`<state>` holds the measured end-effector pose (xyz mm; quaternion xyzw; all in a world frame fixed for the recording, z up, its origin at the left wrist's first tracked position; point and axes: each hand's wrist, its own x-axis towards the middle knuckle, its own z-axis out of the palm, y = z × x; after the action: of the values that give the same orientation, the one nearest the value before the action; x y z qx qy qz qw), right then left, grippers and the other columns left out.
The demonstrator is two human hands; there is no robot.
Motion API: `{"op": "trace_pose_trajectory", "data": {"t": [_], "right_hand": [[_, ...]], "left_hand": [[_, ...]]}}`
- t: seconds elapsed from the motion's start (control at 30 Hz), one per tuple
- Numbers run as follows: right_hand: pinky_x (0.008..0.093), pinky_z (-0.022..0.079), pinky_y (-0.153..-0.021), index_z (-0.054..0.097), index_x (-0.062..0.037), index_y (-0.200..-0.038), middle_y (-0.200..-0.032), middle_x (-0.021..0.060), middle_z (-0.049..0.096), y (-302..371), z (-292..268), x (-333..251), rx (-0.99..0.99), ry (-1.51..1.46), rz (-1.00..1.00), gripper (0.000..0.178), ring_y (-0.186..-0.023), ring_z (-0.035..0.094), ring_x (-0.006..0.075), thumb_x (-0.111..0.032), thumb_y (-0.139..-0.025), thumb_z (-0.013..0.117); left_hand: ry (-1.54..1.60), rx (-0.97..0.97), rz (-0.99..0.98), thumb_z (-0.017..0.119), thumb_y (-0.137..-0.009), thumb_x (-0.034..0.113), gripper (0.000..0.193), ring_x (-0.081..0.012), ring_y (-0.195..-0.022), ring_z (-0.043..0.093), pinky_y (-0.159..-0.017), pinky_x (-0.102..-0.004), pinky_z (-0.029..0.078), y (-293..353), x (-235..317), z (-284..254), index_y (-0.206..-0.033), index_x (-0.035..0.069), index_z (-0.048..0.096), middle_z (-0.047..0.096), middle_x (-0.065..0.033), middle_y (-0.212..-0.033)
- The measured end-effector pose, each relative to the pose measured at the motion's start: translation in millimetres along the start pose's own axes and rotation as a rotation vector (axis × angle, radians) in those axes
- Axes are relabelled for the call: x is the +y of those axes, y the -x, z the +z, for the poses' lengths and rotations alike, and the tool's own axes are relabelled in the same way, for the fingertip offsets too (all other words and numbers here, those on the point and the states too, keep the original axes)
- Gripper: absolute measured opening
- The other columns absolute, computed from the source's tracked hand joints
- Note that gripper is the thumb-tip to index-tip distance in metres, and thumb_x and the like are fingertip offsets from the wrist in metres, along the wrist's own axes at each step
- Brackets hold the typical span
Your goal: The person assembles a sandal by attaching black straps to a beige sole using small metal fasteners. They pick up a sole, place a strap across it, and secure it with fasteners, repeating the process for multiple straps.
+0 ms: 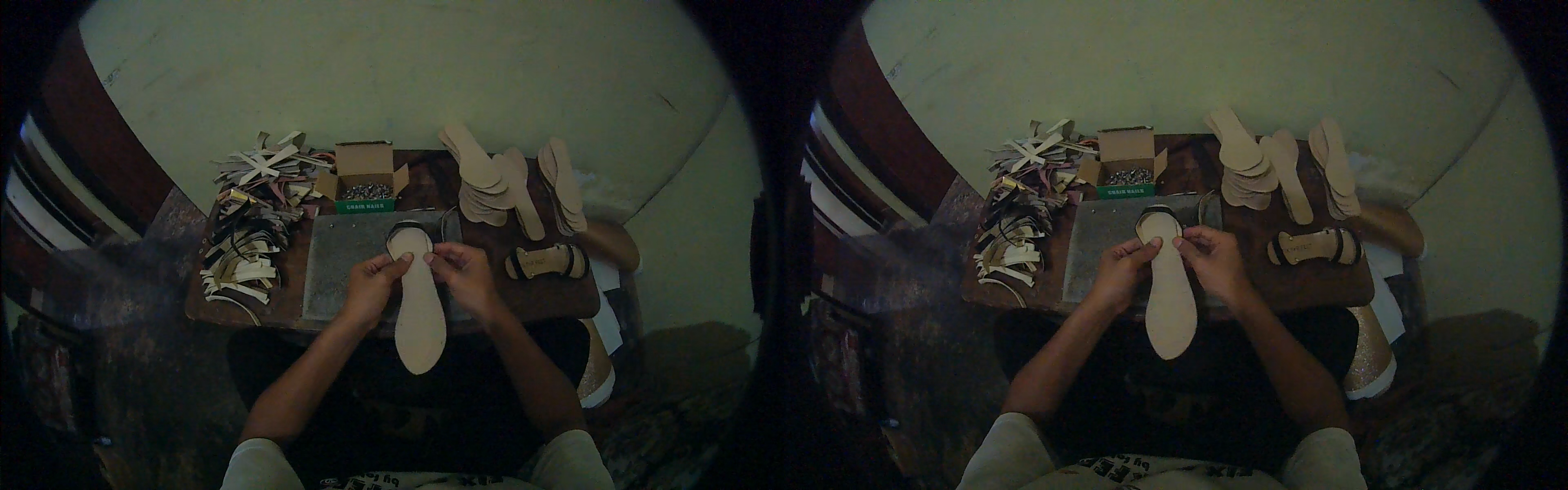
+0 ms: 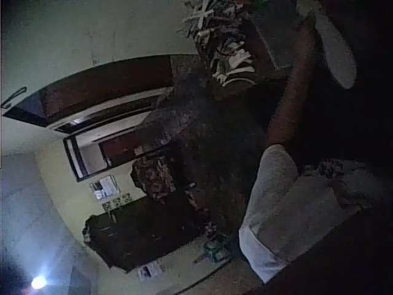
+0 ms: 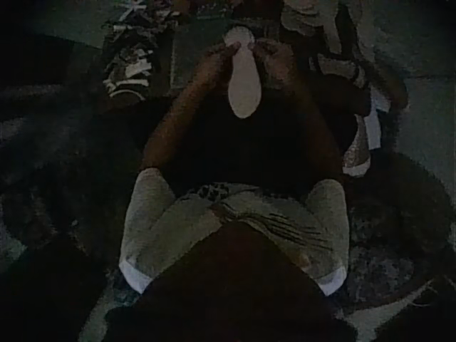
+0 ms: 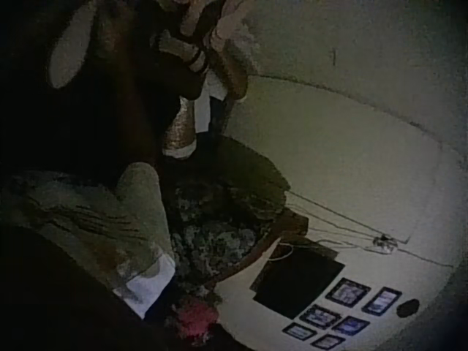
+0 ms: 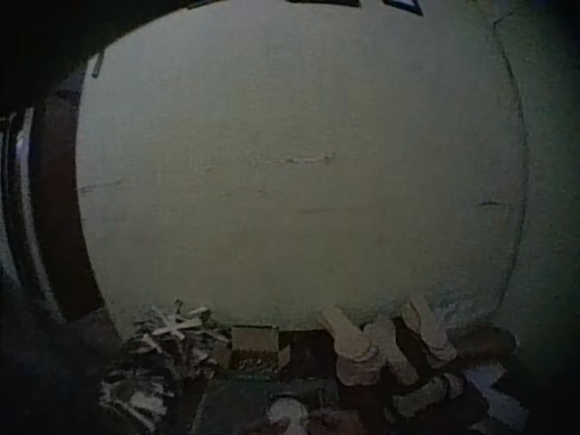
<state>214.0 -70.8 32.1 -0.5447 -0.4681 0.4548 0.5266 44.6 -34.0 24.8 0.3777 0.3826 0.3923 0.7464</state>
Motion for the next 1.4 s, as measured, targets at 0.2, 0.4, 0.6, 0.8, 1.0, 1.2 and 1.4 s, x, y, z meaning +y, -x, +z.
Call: {"op": "trace_pose_trajectory", "data": {"t": [0.2, 0.4, 0.6, 0.8, 1.0, 1.2, 1.4], "right_hand": [[0.0273, 0.051, -0.075, 0.066, 0.0025, -0.101, -0.093, 0.0059, 0.069, -3, -1, 8, 0.038, -0.001, -0.098, 0.018, -0.085, 0.063, 0.0113, -0.012, -0.090, 0.068], [0.0275, 0.050, -0.077, 0.065, 0.0037, -0.102, -0.095, 0.0080, 0.068, -1, 2, 2, 0.095, 0.065, -0.172, 0.018, -0.089, 0.063, 0.0119, -0.011, -0.091, 0.066], [0.0261, 0.051, -0.079, 0.062, 0.0035, -0.105, -0.098, 0.0078, 0.068, 5, 6, -5, 0.120, 0.065, -0.152, 0.020, -0.091, 0.063, 0.0118, -0.010, -0.091, 0.066], [0.0264, 0.051, -0.077, 0.062, 0.0035, -0.105, -0.097, 0.0075, 0.069, 2, 4, -2, 0.130, 0.097, -0.148, 0.020, -0.089, 0.064, 0.0113, -0.010, -0.091, 0.067], [0.0278, 0.051, -0.075, 0.064, 0.0029, -0.103, -0.094, 0.0078, 0.068, -2, 1, 5, 0.088, 0.057, -0.179, 0.020, -0.086, 0.063, 0.0120, -0.011, -0.090, 0.067], [0.0276, 0.050, -0.078, 0.065, 0.0027, -0.103, -0.094, 0.0061, 0.068, -3, 0, 5, 0.063, -0.007, -0.126, 0.018, -0.088, 0.062, 0.0112, -0.009, -0.090, 0.067], [0.0271, 0.050, -0.080, 0.065, 0.0026, -0.103, -0.095, 0.0061, 0.069, -3, -3, 6, 0.009, -0.035, -0.110, 0.019, -0.089, 0.062, 0.0110, -0.010, -0.089, 0.068]], "left_hand": [[-0.365, 0.076, 0.248, 0.066, -0.093, 0.025, 0.026, -0.0086, -0.064, 0.053, -0.061, -0.0252, 0.043, 2, -4, 1, -0.086, 0.000, 0.069, 0.064, -0.0008, -0.075], [-0.543, 0.032, 0.559, 0.065, -0.093, 0.026, 0.027, -0.0081, -0.066, 0.050, -0.061, -0.0265, 0.041, -6, -11, -9, -0.086, -0.001, 0.068, 0.061, 0.0011, -0.072], [-0.409, 0.029, 0.278, 0.063, -0.095, 0.021, 0.022, -0.0071, -0.073, 0.052, -0.065, -0.0251, 0.042, 5, 3, -3, -0.092, 0.000, 0.069, 0.063, 0.0001, -0.081], [-0.288, -0.048, 0.233, 0.063, -0.095, 0.020, 0.021, -0.0075, -0.075, 0.056, -0.069, -0.0251, 0.046, 5, 4, 0, -0.099, 0.001, 0.069, 0.066, -0.0009, -0.084], [-0.435, -0.002, 0.187, 0.064, -0.094, 0.022, 0.021, -0.0078, -0.075, 0.058, -0.069, -0.0252, 0.046, 1, 1, -7, -0.098, 0.001, 0.069, 0.066, -0.0017, -0.084], [-0.279, 0.008, 0.209, 0.066, -0.092, 0.021, 0.022, -0.0076, -0.074, 0.058, -0.068, -0.0248, 0.046, 2, -1, 0, -0.099, 0.001, 0.069, 0.067, -0.0020, -0.083], [-0.289, 0.016, 0.224, 0.067, -0.091, 0.021, 0.019, -0.0074, -0.069, 0.054, -0.064, -0.0255, 0.044, 3, 2, -1, -0.088, 0.001, 0.068, 0.064, -0.0006, -0.076]]}}
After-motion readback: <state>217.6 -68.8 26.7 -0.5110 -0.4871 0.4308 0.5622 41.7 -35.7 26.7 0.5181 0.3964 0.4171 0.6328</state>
